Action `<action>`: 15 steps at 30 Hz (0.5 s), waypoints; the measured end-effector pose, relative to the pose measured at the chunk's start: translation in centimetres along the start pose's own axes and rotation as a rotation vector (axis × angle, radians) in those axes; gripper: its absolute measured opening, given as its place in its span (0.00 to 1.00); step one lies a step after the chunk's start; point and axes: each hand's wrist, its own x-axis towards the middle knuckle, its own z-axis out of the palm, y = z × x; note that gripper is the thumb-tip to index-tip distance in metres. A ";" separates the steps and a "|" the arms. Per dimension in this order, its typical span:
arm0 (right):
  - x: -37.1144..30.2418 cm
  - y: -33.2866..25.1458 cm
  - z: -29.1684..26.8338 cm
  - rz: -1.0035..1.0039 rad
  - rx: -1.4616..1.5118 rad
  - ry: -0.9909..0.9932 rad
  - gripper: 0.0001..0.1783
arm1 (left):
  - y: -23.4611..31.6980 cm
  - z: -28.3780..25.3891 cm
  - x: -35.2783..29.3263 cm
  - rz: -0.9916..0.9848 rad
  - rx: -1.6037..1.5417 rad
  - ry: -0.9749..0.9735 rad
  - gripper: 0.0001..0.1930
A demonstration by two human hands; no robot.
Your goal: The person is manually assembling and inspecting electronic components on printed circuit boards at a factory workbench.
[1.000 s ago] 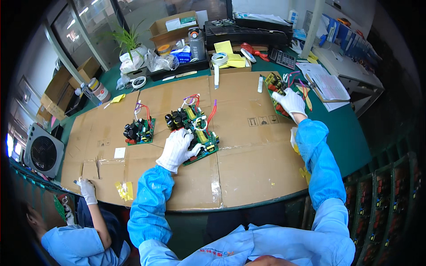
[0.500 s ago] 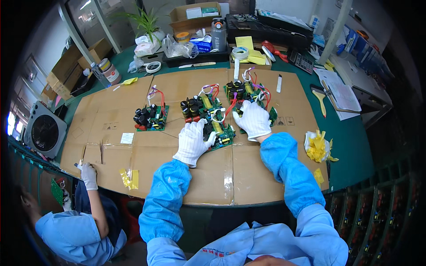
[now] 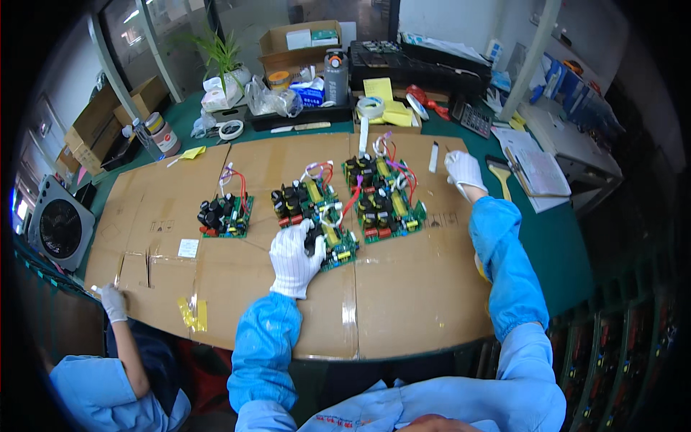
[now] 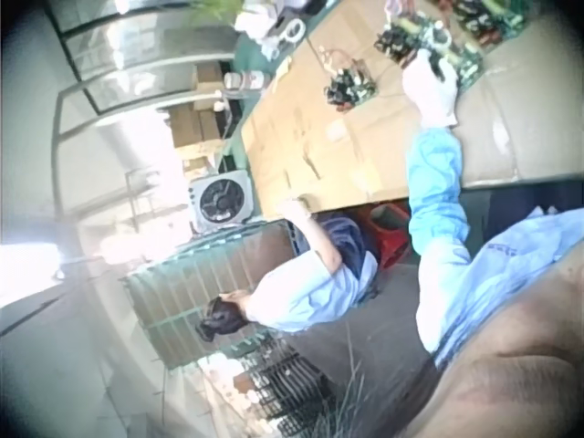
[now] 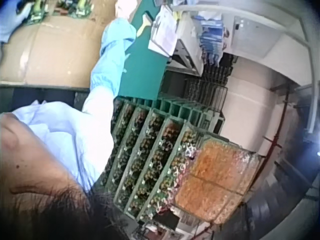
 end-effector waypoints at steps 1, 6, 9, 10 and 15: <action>0.9 -0.7 2.2 0.064 0.030 -0.013 0.20 | -0.1 -0.5 0.0 0.017 0.016 -0.008 0.22; 7.0 -4.2 6.4 0.291 -0.027 -0.261 0.22 | -0.2 -2.2 0.5 -0.004 0.041 -0.114 0.23; 8.9 -3.3 7.7 0.393 0.054 -0.439 0.27 | -0.1 -2.6 0.4 -0.047 0.025 -0.171 0.25; 8.9 -1.6 7.8 0.417 0.070 -0.459 0.28 | 0.0 -2.4 0.3 -0.058 0.012 -0.178 0.26; 10.1 -5.9 4.8 0.141 0.386 -0.280 0.23 | -0.3 -2.9 0.2 -0.079 0.055 -0.191 0.28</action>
